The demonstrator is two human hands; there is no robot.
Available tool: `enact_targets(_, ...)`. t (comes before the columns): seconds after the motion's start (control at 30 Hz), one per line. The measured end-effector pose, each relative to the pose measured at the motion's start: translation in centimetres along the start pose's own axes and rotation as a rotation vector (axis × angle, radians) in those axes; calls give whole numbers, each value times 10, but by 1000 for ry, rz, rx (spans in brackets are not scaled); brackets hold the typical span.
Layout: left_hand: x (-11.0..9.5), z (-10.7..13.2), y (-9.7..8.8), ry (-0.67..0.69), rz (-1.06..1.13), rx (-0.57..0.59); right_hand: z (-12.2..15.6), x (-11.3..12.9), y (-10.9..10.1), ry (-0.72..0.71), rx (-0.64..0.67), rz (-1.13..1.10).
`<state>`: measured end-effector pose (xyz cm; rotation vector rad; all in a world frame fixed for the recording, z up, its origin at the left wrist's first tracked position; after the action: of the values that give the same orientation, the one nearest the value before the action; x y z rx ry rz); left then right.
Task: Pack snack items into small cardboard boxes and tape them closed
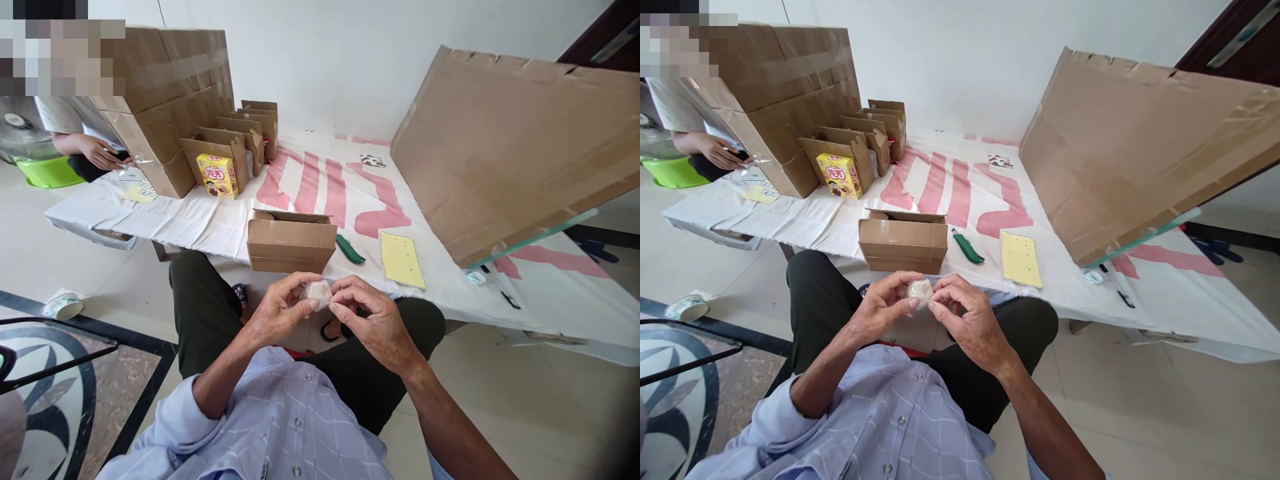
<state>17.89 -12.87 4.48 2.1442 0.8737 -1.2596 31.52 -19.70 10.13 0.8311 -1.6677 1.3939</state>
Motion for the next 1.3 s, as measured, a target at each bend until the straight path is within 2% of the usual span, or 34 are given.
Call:
enact_targets(0.2, -4, 5, -15, -5, 81, -28, -5, 22, 15, -40, 57, 82)
enact_targets(0.5, -15, 10, -31, -1, 69, 12, -15, 49, 28, -127, 96, 311)
enact_targets(0.67, -6, 12, -32, -73, 272, -5, -23, 54, 29, -86, 100, 269)
enact_targets(0.8, -2, 12, -34, -109, 491, -69, -24, 49, 19, -23, 36, 124)
enact_targets(0.9, -3, 12, -37, -112, 571, -105, -21, 43, 22, 11, 48, 36)
enact_targets(1.07, -3, 12, -34, -97, 581, -110, -17, 39, 37, 31, 45, -21)
enact_targets(1.3, 5, 10, -34, -75, 506, -225, -19, 22, 49, 111, 28, -114)
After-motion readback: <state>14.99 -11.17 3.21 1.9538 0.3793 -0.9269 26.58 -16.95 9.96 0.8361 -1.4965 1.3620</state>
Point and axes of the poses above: each hand's wrist, its own z-axis away from the middle knuckle, its own y-axis out of the palm, x = y × z, the point moved 10 cm from there along -z, towards the middle knuckle, and after that the axes turned 14 degrees about y, right-handed, at the moved point
